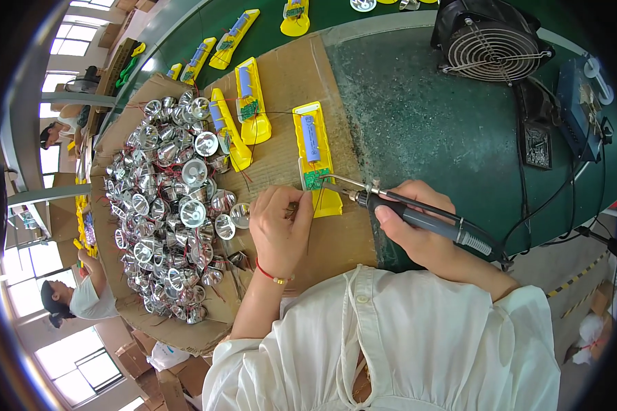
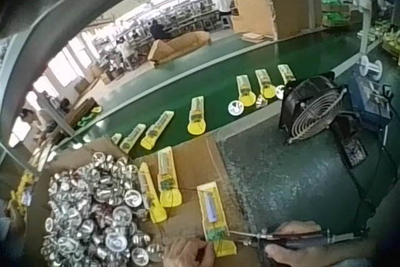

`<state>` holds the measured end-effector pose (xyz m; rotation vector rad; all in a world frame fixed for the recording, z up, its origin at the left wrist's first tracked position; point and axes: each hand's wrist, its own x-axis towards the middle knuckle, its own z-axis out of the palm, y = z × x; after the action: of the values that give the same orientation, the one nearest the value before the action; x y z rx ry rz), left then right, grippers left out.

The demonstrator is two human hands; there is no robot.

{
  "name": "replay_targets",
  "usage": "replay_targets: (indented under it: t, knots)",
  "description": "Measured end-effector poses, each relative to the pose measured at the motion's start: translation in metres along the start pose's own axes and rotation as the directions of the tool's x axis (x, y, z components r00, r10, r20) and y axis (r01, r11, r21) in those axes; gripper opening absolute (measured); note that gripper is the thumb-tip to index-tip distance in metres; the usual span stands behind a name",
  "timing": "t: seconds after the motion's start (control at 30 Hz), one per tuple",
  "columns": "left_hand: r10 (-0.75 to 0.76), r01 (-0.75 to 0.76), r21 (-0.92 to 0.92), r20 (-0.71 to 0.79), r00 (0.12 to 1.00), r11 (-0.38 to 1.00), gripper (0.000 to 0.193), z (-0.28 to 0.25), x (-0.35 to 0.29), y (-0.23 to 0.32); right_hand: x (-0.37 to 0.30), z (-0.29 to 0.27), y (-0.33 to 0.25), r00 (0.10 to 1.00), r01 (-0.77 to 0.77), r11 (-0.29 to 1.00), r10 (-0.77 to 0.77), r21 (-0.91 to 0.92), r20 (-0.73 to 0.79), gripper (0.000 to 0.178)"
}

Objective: Soldering wires onto circuit boards for portable lights on an assembly line.

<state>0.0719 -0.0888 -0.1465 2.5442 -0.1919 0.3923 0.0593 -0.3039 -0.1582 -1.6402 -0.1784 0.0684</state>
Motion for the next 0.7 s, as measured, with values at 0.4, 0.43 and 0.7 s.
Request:
replay_targets:
  t: [0.4,0.43,0.7]
  knots:
    - [0.04,-0.039,0.038,-0.018,0.999,0.998,0.013,0.007,-0.002,-0.003,0.006,0.01,0.003,0.998,-0.059,0.996,0.06,0.062,-0.008,0.013]
    - [0.046,-0.045,0.036,-0.025,0.999,0.998,0.013,0.007,-0.002,-0.004,0.006,0.01,0.003,0.998,-0.061,0.996,0.062,0.061,-0.006,0.013]
    - [0.09,-0.086,0.058,-0.074,0.993,0.995,0.013,0.006,0.002,-0.003,0.007,0.01,-0.003,0.999,0.01,0.999,-0.009,-0.052,0.033,0.015]
